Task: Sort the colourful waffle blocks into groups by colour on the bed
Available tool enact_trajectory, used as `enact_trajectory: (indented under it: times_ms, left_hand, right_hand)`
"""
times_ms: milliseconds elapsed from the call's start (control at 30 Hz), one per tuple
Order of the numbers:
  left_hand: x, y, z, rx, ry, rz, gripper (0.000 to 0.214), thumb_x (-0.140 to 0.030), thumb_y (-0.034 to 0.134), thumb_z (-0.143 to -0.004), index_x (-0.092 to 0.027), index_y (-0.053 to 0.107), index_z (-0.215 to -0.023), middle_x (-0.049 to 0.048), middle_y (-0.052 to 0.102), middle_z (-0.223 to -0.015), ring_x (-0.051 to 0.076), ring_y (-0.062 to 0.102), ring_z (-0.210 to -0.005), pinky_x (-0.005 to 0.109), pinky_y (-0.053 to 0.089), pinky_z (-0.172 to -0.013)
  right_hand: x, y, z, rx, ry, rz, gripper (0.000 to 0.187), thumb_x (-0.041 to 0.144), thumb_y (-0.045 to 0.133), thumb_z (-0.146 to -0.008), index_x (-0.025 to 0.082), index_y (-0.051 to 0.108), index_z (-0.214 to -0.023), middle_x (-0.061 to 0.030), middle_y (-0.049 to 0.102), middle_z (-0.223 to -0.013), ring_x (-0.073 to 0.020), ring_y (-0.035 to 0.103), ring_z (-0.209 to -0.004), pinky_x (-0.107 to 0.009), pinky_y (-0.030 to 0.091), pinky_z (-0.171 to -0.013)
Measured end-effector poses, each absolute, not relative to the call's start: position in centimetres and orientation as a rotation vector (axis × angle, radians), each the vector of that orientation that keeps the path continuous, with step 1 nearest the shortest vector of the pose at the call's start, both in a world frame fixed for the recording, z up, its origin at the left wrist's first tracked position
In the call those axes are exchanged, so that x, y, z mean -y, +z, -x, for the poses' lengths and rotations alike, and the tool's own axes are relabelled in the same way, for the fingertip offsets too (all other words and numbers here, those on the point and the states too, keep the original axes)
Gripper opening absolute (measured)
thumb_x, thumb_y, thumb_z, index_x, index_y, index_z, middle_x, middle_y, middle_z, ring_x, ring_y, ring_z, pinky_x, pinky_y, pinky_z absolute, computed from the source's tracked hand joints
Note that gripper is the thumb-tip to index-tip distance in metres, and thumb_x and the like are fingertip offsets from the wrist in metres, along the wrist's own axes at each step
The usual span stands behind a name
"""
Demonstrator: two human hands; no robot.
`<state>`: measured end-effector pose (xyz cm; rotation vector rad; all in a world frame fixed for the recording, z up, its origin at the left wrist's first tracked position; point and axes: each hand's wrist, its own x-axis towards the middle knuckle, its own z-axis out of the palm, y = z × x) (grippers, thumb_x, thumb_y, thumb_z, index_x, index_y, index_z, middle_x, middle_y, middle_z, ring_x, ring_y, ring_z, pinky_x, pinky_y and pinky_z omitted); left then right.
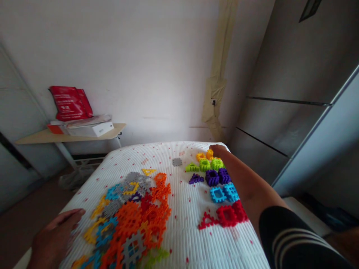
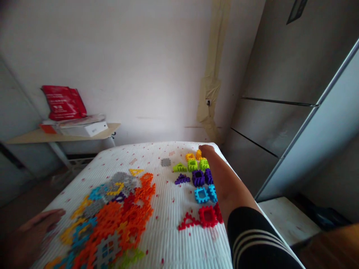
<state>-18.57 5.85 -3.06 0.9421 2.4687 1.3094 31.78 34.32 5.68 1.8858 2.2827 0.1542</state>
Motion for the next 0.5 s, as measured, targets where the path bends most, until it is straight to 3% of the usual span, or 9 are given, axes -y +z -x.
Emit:
enact_trajectory:
  times_ms: [100,233,367,500]
  left_hand:
    - [-5.8,-1.9,17.6,-2.365,1.347,-0.615,0.028,-0.047,0.064,-0.052,-0.023,0.064,-0.068,-0.0002,0.063,-0.053,0.024,0.059,-0.051,0.031,0.042,-0.037]
    - [-6.1,-2.0,17.2,-2.321,1.52,-0.658,0.028,-0.042,0.066,-0.048,-0.021,0.063,-0.067,0.0006,0.06,-0.055,0.021,0.055,-0.054,0.03,0.042,-0.042]
    - [-6.1,-3.0,17.6,-2.307,1.544,-0.761,0.029,-0.039,0.062,-0.048,-0.018,0.063,-0.067,0.0009,0.062,-0.06,0.02,0.057,-0.061,0.03,0.046,-0.055]
    - [-6.2,-3.5,17.8,-2.296,1.508,-0.887,0.027,-0.038,0.061,-0.052,-0.018,0.065,-0.07,0.0014,0.067,-0.069,0.02,0.062,-0.072,0.03,0.048,-0.067]
  right_hand:
    - [-34.4,5.6,-31.6,-2.239,0.173,-1.858,0.036,0.026,0.063,-0.082,0.018,0.056,-0.117,-0.009,0.062,-0.11,-0.0215,0.061,-0.095,-0.036,0.051,-0.077]
    - [-34.4,5.5,-31.1,-2.239,0.196,-1.823,0.043,0.016,0.067,-0.071,0.021,0.061,-0.114,-0.0106,0.066,-0.106,-0.0262,0.063,-0.095,-0.031,0.05,-0.071]
    - [-34.2,5.6,-31.1,-2.292,0.237,-1.787,0.042,0.014,0.063,-0.069,0.021,0.063,-0.11,-0.0102,0.067,-0.104,-0.0251,0.064,-0.092,-0.031,0.049,-0.07]
    - [-33.6,6.7,-30.6,-2.392,0.31,-1.777,0.055,0.01,0.059,-0.072,0.018,0.052,-0.126,-0.0143,0.06,-0.121,-0.0251,0.061,-0.1,-0.032,0.049,-0.073]
